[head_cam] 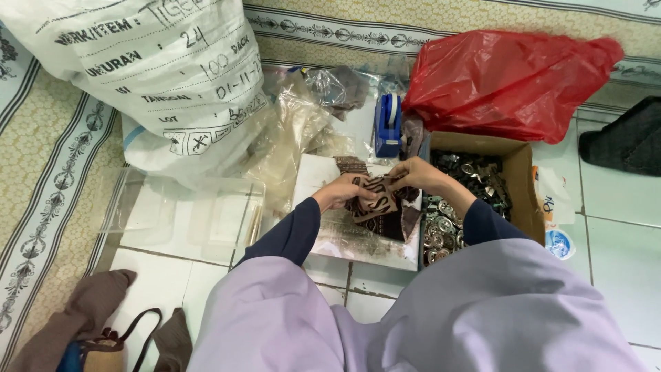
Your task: The person sits on the floor and sorts small metal hardware items, including buttons and decorative pieces, from a box into a plastic bag. They also handle a piece of patterned fabric, folding it and placing it aside.
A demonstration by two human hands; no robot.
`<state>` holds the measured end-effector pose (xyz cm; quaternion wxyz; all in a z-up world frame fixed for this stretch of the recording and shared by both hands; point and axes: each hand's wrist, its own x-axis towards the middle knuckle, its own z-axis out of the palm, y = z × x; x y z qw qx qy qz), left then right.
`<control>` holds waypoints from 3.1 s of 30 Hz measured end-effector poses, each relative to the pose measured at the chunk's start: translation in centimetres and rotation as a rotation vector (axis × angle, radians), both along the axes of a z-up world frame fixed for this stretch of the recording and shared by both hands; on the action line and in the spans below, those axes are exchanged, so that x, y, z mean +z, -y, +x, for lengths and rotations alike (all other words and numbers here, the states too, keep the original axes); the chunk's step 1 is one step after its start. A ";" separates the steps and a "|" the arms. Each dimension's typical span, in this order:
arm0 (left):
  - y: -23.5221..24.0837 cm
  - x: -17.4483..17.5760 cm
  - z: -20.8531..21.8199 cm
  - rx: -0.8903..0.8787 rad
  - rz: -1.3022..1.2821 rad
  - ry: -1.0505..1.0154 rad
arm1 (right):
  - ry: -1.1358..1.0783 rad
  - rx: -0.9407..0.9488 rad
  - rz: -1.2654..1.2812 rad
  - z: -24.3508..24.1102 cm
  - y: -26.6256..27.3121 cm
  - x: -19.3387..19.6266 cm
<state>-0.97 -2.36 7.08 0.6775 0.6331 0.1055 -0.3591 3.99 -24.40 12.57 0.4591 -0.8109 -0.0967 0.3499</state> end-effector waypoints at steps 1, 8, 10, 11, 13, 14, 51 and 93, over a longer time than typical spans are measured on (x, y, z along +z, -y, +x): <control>0.0 -2.5 0.4 0.001 0.000 -0.001 | -0.001 0.001 0.000 0.2 0.1 0.0; -0.4 -7.2 1.7 0.143 -0.150 -0.024 | 0.085 0.092 -0.158 0.8 0.1 0.4; -0.3 -4.4 0.8 0.131 -0.142 -0.037 | 0.114 0.122 -0.177 0.9 0.1 -0.2; -0.3 -5.2 0.8 0.111 -0.100 -0.009 | 0.132 0.148 -0.186 1.0 0.1 -0.8; 0.0 -4.8 0.4 0.091 -0.057 0.018 | 0.150 0.174 -0.196 1.1 0.2 -1.3; 0.3 -3.5 0.2 0.109 -0.059 0.035 | 0.162 0.179 -0.178 1.0 0.2 -1.2; 1.4 2.0 -1.6 0.244 -0.152 0.199 | -0.204 -0.006 0.117 -0.6 -0.7 -2.6; -3.4 -13.7 16.1 0.587 0.365 0.382 | 0.668 -0.354 0.209 11.5 -8.0 -16.9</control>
